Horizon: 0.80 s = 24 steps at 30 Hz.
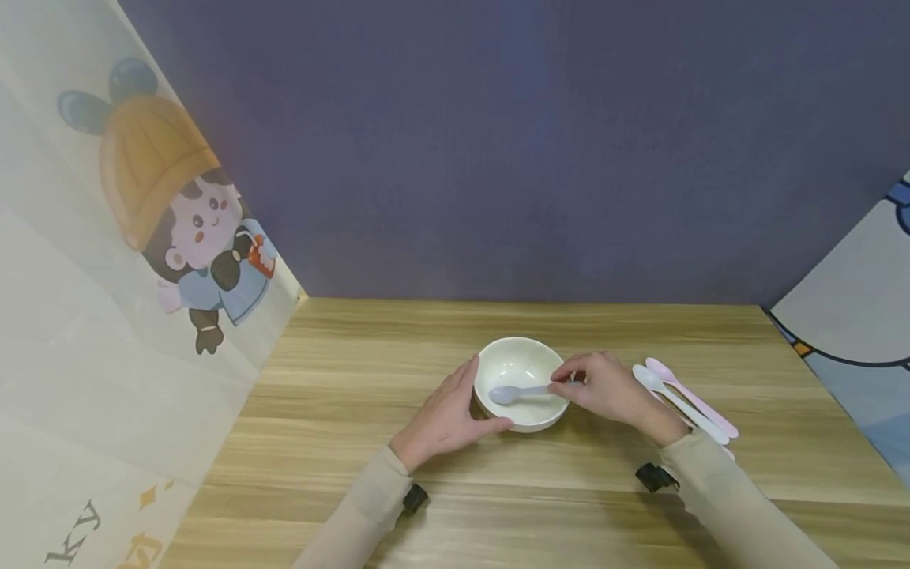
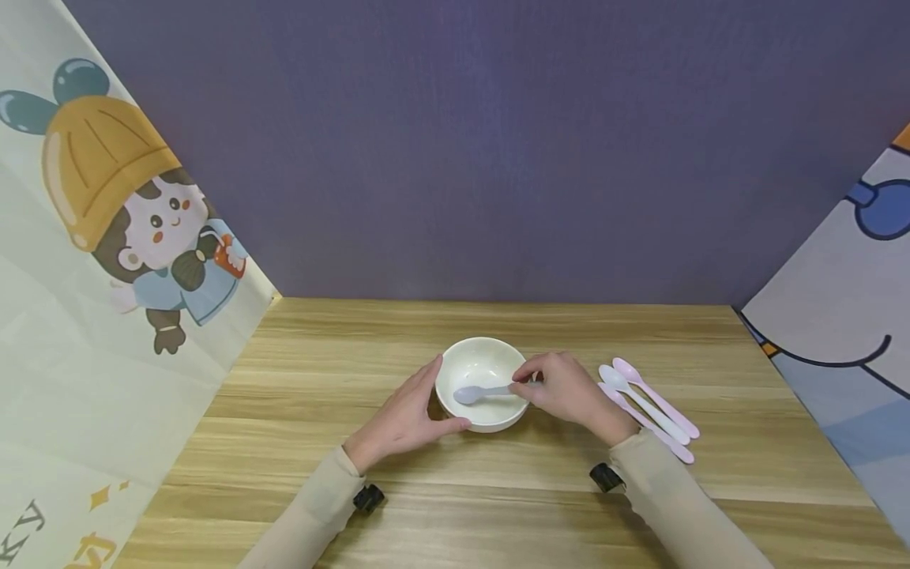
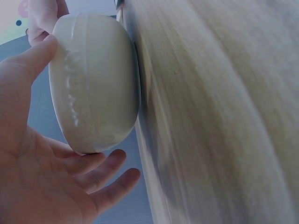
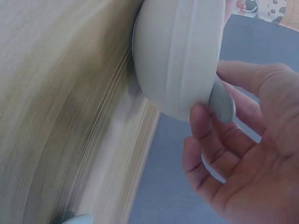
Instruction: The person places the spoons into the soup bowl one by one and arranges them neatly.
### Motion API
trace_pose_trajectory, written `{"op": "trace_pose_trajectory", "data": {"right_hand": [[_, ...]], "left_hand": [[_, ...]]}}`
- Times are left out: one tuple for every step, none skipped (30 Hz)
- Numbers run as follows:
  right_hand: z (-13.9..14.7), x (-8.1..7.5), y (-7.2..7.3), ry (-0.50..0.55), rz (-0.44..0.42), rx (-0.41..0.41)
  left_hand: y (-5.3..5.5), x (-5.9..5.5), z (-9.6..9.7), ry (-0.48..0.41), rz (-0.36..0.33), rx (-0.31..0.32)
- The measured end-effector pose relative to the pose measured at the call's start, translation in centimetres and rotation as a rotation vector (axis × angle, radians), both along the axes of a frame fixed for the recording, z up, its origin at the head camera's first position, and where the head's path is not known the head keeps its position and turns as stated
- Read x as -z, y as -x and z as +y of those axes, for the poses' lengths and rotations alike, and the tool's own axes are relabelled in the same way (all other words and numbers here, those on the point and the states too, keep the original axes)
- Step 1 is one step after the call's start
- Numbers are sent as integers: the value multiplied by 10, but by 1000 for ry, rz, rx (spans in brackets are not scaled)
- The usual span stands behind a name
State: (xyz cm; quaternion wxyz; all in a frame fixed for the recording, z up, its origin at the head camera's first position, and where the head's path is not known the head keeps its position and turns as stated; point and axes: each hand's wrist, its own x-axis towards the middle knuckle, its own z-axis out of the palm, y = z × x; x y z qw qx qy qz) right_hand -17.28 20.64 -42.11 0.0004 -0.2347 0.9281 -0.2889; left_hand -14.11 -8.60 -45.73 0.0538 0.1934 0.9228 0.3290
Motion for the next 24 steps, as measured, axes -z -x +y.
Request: {"op": "trace_pose_trajectory", "data": {"right_hand": [[1, 0, 0, 5, -6, 2], [1, -1, -1, 8, -8, 4], [2, -1, -1, 11, -10, 7], [3, -1, -1, 14, -9, 9], [4, -1, -1, 13, -6, 13], [5, -1, -2, 16, -3, 14], [5, -1, -2, 19, 0, 15], [6, -1, -2, 20, 7, 14], [6, -2, -2, 24, 8, 12], [6, -2, -2, 26, 12, 9], [6, -2, -2, 29, 13, 8], [6, -3, -2, 33, 13, 6], [6, -3, -2, 34, 13, 7], [6, -3, -2, 36, 11, 10], [6, -3, -3, 39, 6, 15], [7, -3, -3, 41, 5, 20], [7, -3, -3, 44, 1, 25], [8, -3, -3, 47, -2, 32], [9, -3, -4, 52, -6, 40], [10, -2, -4, 58, -9, 45], [11, -2, -4, 65, -8, 49], [12, -1, -4, 71, -8, 53], [13, 0, -4, 78, -8, 59], [14, 0, -5, 86, -7, 67]], "left_hand": [[0, -1, 0, -1, -3, 0], [0, -1, 0, -2, -5, 1], [0, -1, 0, -3, -7, 1], [-1, -1, 0, -2, -10, 2], [-1, -1, 0, -2, -10, 3], [0, -1, 0, -1, -9, 3], [-1, -1, 0, 0, -9, 3], [0, 0, -1, -3, -7, 4], [0, 0, -1, -3, -7, 3], [0, 0, -1, -4, -6, 3], [0, 0, -1, -5, -5, 3], [0, 0, -2, -4, -2, 2], [0, 0, -2, -3, -3, 3], [1, 0, -2, -2, -2, 4], [1, 0, -2, 1, -3, 4], [1, 0, -2, 3, -3, 5], [1, 1, -3, 6, -1, 5], [1, 1, -3, 10, 0, 5], [1, 1, -3, 13, -1, 5], [1, 2, -3, 14, 2, 6], [1, 2, -2, 18, 2, 6], [2, 2, -2, 23, 3, 7], [2, 2, -2, 30, 3, 8], [2, 2, -1, 36, 3, 10]]}}
